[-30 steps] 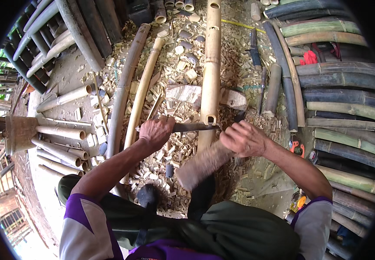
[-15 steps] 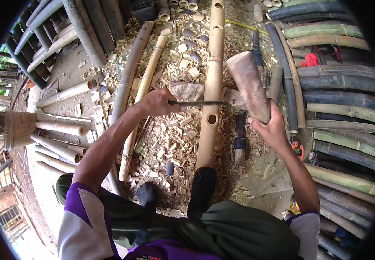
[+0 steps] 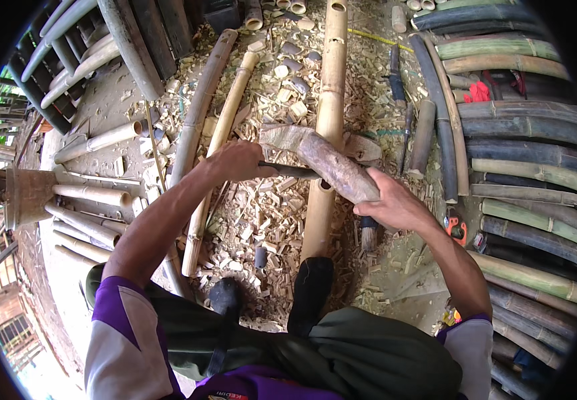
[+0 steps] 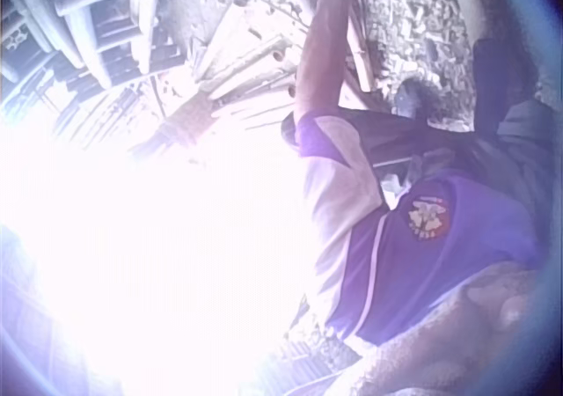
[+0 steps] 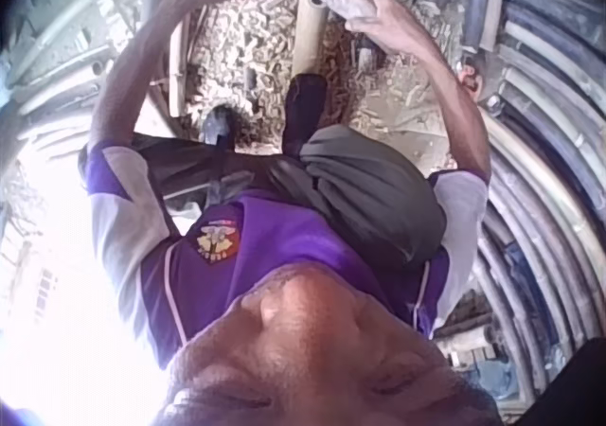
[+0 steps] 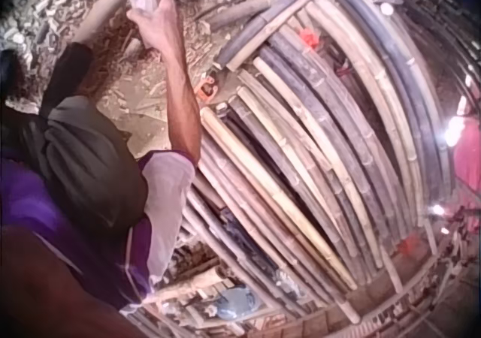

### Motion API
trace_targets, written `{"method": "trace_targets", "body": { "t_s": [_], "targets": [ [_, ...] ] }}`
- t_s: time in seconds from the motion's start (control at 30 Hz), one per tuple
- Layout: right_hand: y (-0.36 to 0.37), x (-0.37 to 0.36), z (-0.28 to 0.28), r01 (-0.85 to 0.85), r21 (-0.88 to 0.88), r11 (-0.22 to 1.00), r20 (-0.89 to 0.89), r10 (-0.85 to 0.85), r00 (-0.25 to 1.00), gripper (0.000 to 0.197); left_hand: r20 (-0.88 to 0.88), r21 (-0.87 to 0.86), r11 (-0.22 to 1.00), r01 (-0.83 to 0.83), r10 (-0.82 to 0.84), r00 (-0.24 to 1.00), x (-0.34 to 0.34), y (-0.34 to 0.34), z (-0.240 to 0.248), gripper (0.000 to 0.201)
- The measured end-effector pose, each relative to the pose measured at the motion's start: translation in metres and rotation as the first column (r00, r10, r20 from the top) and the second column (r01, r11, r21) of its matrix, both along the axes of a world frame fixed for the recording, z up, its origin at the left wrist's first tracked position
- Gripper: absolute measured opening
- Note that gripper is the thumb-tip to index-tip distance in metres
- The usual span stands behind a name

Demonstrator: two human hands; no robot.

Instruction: The person sits on the ground and uses a chisel and mallet to carve a hole into a bamboo pole. They repeatedly strike the chisel to remove material and occasionally rotate the bamboo to continue shaping the opening.

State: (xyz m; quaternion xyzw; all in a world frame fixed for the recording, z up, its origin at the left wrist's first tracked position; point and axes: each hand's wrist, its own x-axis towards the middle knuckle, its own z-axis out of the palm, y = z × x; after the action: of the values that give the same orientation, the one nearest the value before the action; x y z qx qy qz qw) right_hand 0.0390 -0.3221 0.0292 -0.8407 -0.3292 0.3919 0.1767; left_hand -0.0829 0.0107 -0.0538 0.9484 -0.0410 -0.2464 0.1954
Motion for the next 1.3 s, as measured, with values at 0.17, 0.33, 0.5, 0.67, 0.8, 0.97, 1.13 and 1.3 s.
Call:
{"method": "trace_targets", "body": {
  "t_s": [0.17, 0.33, 0.5, 0.67, 0.8, 0.97, 1.13, 1.3],
  "targets": [
    [-0.010, -0.006, 0.017, 0.331, 0.277, 0.902, -0.184, -0.288, 0.940, 0.068, -0.063, -0.006, 0.990, 0.141, -0.142, 0.988, -0.020, -0.021, 0.010, 0.062],
    [-0.032, -0.012, 0.012, 0.471, 0.311, 0.825, -0.247, -0.408, 0.879, 0.066, 0.067, -0.196, 0.981, -0.003, 0.017, 0.998, -0.017, -0.032, -0.021, 0.068],
    [-0.052, -0.032, 0.005, 0.553, 0.402, 0.730, -0.265, -0.485, 0.833, 0.066, 0.058, -0.057, 0.994, -0.092, 0.096, 0.994, 0.009, -0.041, -0.011, 0.067],
    [-0.077, -0.055, -0.013, 0.449, 0.158, 0.879, -0.071, -0.444, 0.893, 0.066, -0.101, -0.022, 0.996, -0.091, 0.088, 0.991, 0.017, -0.045, -0.003, 0.069],
    [-0.074, -0.040, -0.006, 0.514, 0.231, 0.826, -0.176, -0.484, 0.857, 0.064, 0.013, -0.076, 0.990, -0.122, 0.123, 0.992, 0.018, -0.039, -0.009, 0.067],
    [-0.076, -0.057, -0.029, 0.526, 0.204, 0.826, -0.171, -0.499, 0.850, 0.066, -0.139, -0.041, 0.992, -0.122, 0.115, 0.984, 0.024, -0.040, -0.007, 0.063],
    [-0.095, -0.050, -0.032, 0.473, 0.105, 0.875, -0.167, -0.453, 0.876, 0.067, 0.196, 0.120, 0.947, 0.298, -0.317, 0.928, -0.030, -0.043, -0.026, 0.049],
    [-0.091, -0.085, -0.057, 0.718, 0.341, 0.607, -0.233, -0.685, 0.690, 0.057, 0.591, -0.199, 0.957, -0.212, 0.290, 0.753, -0.054, -0.070, -0.034, 0.025]
  ]
}}
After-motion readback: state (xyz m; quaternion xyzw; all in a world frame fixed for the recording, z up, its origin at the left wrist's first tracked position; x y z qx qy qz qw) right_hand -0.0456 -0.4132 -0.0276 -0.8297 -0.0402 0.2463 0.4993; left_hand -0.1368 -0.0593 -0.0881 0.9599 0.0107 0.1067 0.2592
